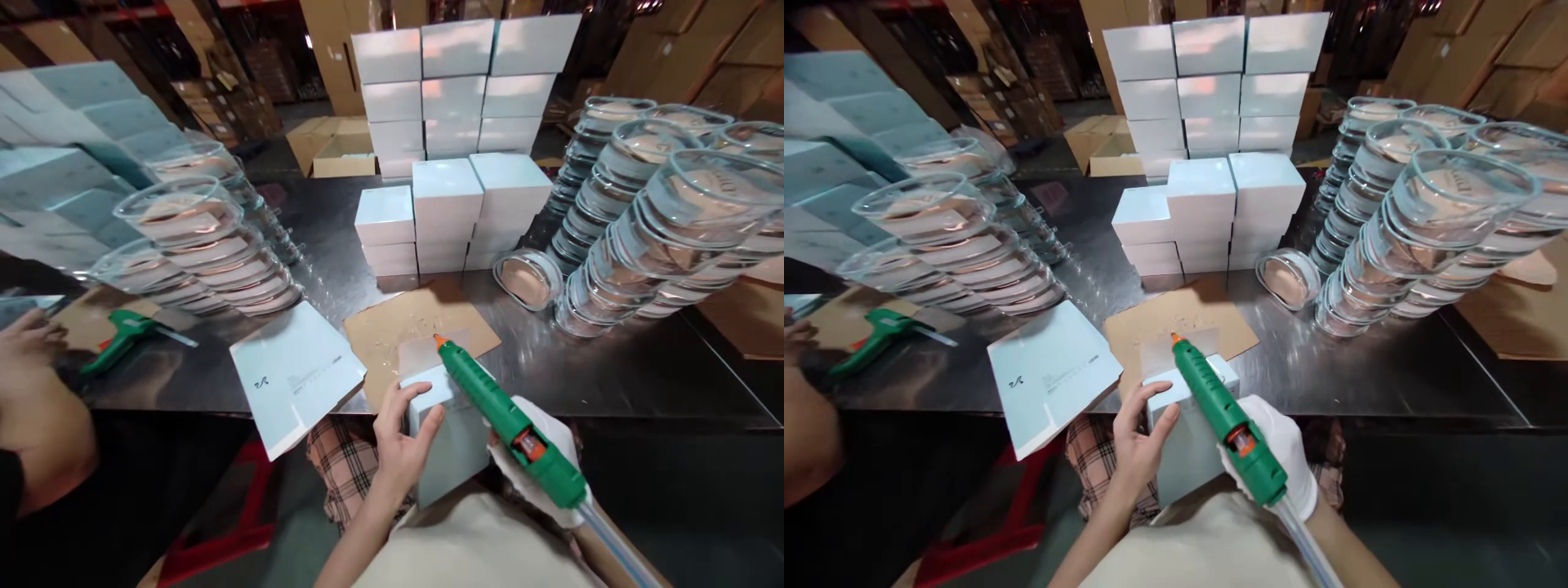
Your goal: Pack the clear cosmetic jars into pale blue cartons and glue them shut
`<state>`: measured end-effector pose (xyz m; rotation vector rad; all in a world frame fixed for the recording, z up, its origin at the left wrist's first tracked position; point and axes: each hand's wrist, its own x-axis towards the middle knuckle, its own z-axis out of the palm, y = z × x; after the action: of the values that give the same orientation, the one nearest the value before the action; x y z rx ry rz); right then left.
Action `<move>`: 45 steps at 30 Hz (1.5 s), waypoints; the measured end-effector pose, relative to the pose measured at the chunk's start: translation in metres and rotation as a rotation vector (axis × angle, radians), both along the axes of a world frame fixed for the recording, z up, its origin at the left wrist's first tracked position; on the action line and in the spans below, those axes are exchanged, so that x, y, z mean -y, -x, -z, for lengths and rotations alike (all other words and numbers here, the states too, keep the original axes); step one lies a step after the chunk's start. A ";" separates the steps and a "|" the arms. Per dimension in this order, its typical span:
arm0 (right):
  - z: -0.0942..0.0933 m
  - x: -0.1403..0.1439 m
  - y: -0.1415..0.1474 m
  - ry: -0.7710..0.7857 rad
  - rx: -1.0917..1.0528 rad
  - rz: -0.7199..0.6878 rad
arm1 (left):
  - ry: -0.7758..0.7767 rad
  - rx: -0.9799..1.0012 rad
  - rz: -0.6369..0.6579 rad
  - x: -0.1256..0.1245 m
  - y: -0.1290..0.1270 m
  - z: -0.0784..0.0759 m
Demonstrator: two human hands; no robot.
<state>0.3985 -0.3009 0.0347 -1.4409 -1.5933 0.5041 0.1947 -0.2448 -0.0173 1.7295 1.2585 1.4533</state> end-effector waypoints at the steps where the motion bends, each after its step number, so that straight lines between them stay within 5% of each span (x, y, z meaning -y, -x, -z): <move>1: -0.001 0.000 0.003 -0.054 0.079 -0.046 | -0.012 0.007 0.007 0.000 0.000 0.000; 9: 0.009 -0.009 0.009 -0.084 0.164 -0.077 | -0.010 0.032 0.018 0.004 0.002 0.006; 15: 0.032 -0.014 -0.030 0.308 -0.332 0.184 | 0.030 0.123 -0.037 0.003 0.018 0.009; 22: 0.060 -0.092 -0.027 0.572 -0.616 0.158 | 0.054 0.222 -0.041 -0.002 0.020 -0.002; 29: 0.018 -0.091 -0.049 0.542 -0.505 0.149 | 0.059 0.247 -0.041 -0.004 0.026 0.002; 33: 0.002 -0.097 -0.025 0.556 -0.591 -0.116 | 0.105 0.246 0.060 -0.006 0.018 0.009; 38: 0.012 -0.102 -0.017 0.567 -0.707 -0.303 | 0.178 0.432 0.040 -0.013 0.006 0.013; 41: 0.011 -0.094 -0.032 0.394 -0.531 -0.601 | 0.183 0.626 0.077 -0.020 0.008 0.014; 45: 0.004 -0.091 -0.036 0.169 -0.170 -0.745 | 0.115 0.473 0.146 -0.028 0.018 0.010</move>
<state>0.4346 -0.2102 0.0305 -0.8428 -1.9537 1.1764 0.1767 -0.2173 -0.0268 1.2705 0.9226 1.5502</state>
